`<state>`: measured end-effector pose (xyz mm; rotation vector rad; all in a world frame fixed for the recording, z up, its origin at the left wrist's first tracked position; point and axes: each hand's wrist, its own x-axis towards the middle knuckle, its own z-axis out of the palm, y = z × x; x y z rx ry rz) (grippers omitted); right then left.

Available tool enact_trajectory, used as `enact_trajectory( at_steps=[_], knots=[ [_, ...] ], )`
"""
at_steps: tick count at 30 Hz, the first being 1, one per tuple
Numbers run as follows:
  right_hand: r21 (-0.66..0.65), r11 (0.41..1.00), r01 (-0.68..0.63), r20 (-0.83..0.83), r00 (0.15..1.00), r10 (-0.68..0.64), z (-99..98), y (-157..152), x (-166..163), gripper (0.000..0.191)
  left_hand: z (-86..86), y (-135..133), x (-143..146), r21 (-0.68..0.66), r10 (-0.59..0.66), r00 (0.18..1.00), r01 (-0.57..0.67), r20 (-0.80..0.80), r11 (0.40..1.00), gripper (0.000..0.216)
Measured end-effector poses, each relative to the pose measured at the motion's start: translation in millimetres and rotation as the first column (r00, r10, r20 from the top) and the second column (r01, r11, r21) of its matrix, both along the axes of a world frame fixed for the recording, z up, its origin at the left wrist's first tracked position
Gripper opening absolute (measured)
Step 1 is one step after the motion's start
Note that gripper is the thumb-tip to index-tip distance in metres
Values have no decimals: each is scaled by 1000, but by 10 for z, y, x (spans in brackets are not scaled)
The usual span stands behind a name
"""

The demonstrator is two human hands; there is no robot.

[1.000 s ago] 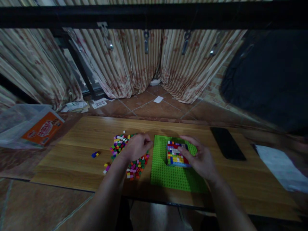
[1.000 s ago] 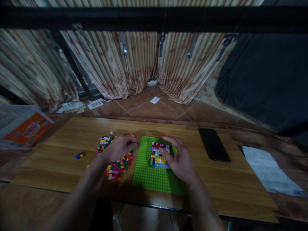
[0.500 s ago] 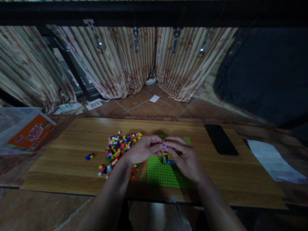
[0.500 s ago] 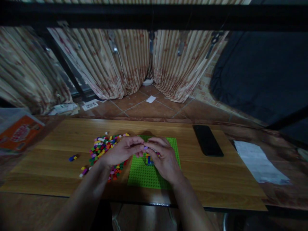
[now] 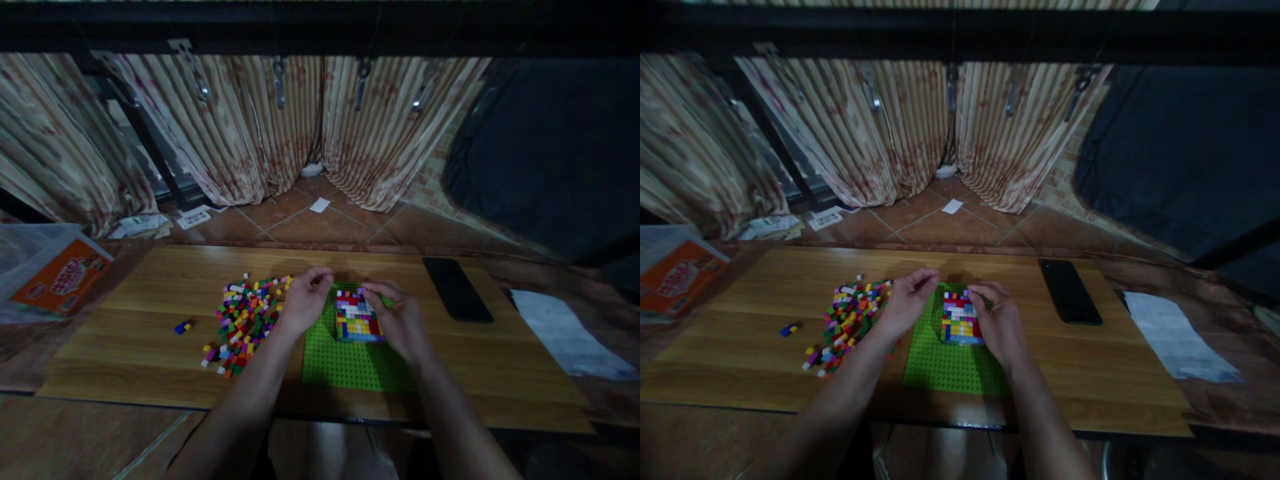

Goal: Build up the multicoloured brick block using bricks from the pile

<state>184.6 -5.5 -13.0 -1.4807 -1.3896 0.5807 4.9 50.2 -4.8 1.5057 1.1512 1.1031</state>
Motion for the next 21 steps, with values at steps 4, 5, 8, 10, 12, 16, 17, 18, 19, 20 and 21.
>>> enact_trajectory(
  at_steps=[4, 5, 8, 10, 12, 16, 17, 18, 19, 20, 21],
  knots=[
    [-51, 998, -29, 24, 999, 30, 11, -1, -64, 27, -39, -28, 135, -73, -79, 992, 87, 98, 994, 20],
    [-59, 998, -38, 24, 999, 40, 11, 1, -71, 27, -48, -37, 162, -91, -91, 991, 100, 102, 991, 21],
    [-72, 996, -59, 12, 998, 60, -5, 10, -71, 26, -70, -57, 209, -117, -103, 990, 114, 95, 987, 23],
    [-76, 995, -72, -2, 997, 72, -22, 16, -69, 25, -78, -62, 221, -128, -107, 989, 119, 100, 985, 24],
    [-82, 993, -83, -8, 997, 82, -32, 21, -72, 24, -86, -62, 227, -138, -106, 989, 120, 106, 983, 24],
    [-82, 993, -85, 28, 996, 87, -19, 22, -86, 23, -124, -50, 237, -130, -103, 989, 117, 110, 985, 24],
    [-81, 993, -84, 36, 996, 87, -12, 22, -89, 23, -137, -48, 240, -120, -103, 989, 115, 107, 986, 24],
    [-81, 993, -86, 38, 995, 89, -6, 21, -90, 23, -148, -46, 243, -112, -102, 989, 114, 105, 987, 24],
    [-87, 992, -90, 33, 995, 93, -2, 20, -91, 23, -156, -45, 246, -106, -102, 990, 113, 102, 988, 24],
    [-96, 991, -93, 22, 995, 96, -1, 19, -91, 24, -160, -45, 250, -107, -101, 990, 112, 102, 988, 24],
    [-108, 990, -92, 10, 996, 94, -2, 19, -91, 24, -159, -46, 255, -113, -97, 990, 109, 106, 988, 23]
  ],
)
